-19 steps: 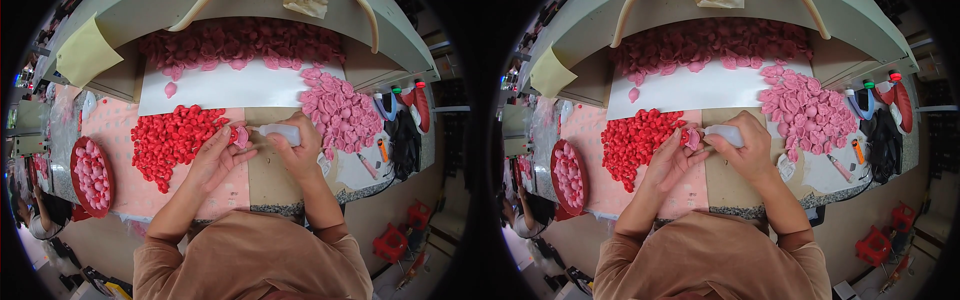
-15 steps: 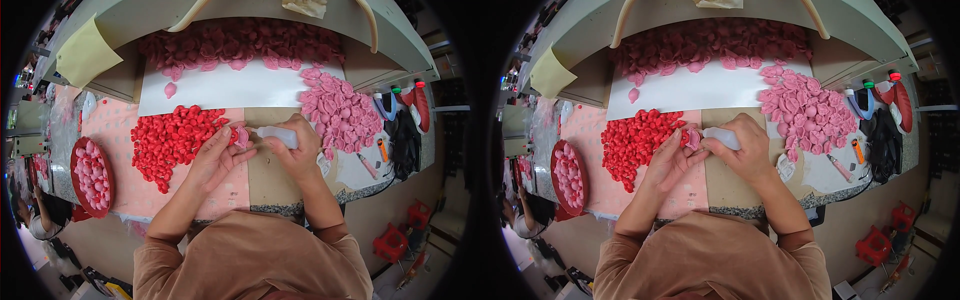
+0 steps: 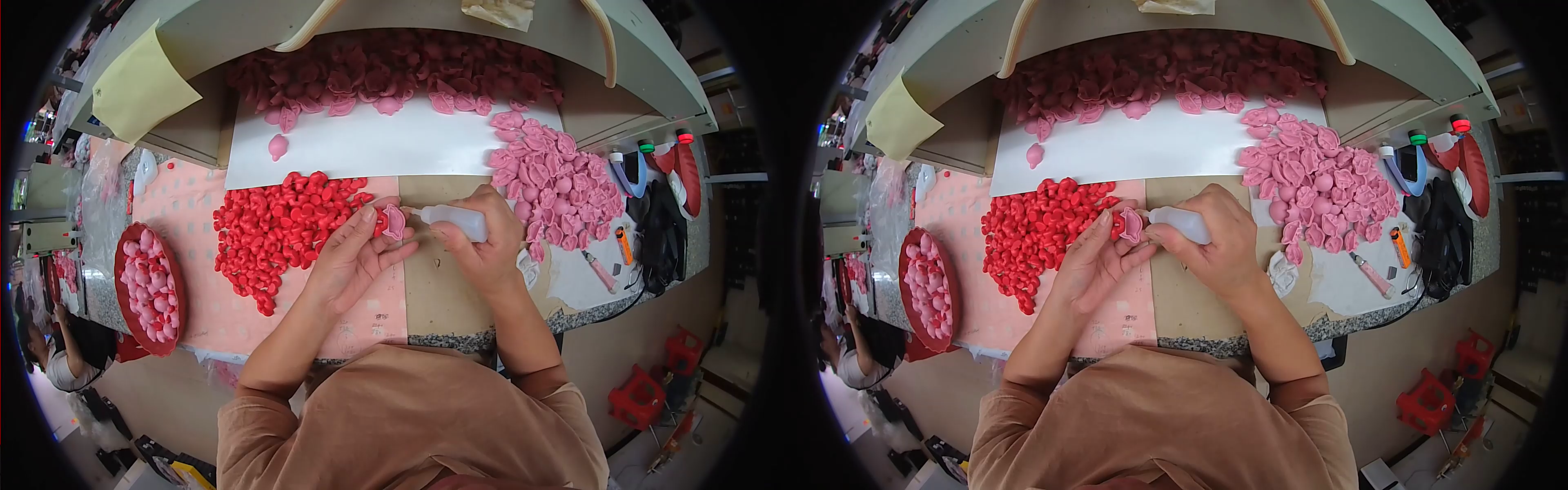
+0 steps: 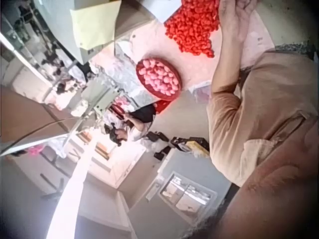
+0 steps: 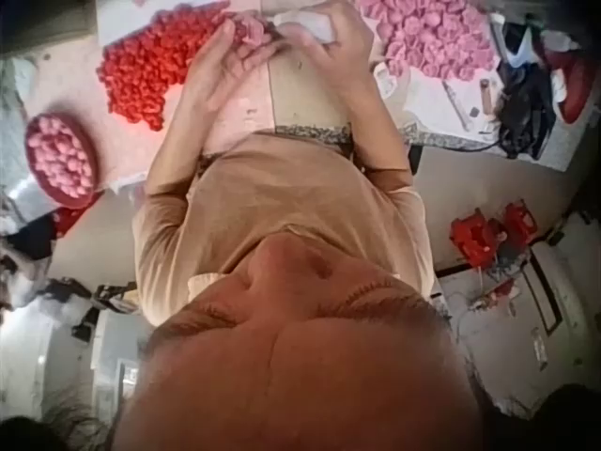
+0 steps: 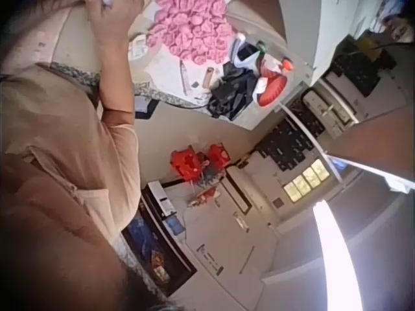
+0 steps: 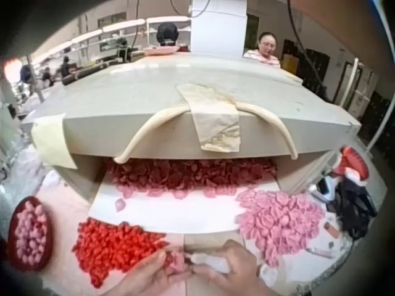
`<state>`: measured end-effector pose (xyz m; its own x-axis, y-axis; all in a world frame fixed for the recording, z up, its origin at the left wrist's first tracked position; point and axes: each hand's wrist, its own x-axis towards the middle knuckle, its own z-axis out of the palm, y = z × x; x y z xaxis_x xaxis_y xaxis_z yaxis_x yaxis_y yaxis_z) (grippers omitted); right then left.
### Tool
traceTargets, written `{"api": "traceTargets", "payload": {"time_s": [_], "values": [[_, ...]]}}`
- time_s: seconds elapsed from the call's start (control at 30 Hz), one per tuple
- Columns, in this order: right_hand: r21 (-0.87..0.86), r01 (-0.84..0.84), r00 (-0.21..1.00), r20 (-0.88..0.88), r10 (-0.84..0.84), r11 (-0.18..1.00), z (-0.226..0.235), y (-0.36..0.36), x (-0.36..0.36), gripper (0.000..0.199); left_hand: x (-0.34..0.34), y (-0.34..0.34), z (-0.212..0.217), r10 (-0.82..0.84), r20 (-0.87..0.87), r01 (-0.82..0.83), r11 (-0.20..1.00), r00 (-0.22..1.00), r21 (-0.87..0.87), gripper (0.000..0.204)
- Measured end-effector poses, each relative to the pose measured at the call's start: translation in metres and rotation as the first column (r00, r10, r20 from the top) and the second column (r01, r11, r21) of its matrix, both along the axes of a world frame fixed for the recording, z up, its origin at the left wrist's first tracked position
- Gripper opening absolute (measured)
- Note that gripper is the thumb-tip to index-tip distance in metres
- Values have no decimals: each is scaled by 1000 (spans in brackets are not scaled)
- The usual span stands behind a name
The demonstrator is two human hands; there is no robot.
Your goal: Applying glue to plastic flower petals and assembling them into toy components.
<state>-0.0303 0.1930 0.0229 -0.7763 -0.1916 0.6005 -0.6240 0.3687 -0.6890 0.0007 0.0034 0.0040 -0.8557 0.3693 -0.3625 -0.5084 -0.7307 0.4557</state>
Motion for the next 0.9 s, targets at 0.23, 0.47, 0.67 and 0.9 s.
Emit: {"api": "traceTargets", "payload": {"time_s": [0.23,0.47,0.67,0.9], "values": [[21,17,1000,-8,-17,1000,-1,0,2,28,1,-1,0,20,7,-21,1000,1000,3,35],[27,28,999,-30,-27,999,1,0,3,29,-1,-2,4,27,-29,-28,999,999,-16,38],[25,26,998,-54,-24,999,1,-1,2,29,-2,-4,6,44,-57,-46,998,997,-43,38],[48,55,998,-36,-54,997,4,-2,3,35,-3,-2,7,89,-101,-91,996,991,-22,37]]}}
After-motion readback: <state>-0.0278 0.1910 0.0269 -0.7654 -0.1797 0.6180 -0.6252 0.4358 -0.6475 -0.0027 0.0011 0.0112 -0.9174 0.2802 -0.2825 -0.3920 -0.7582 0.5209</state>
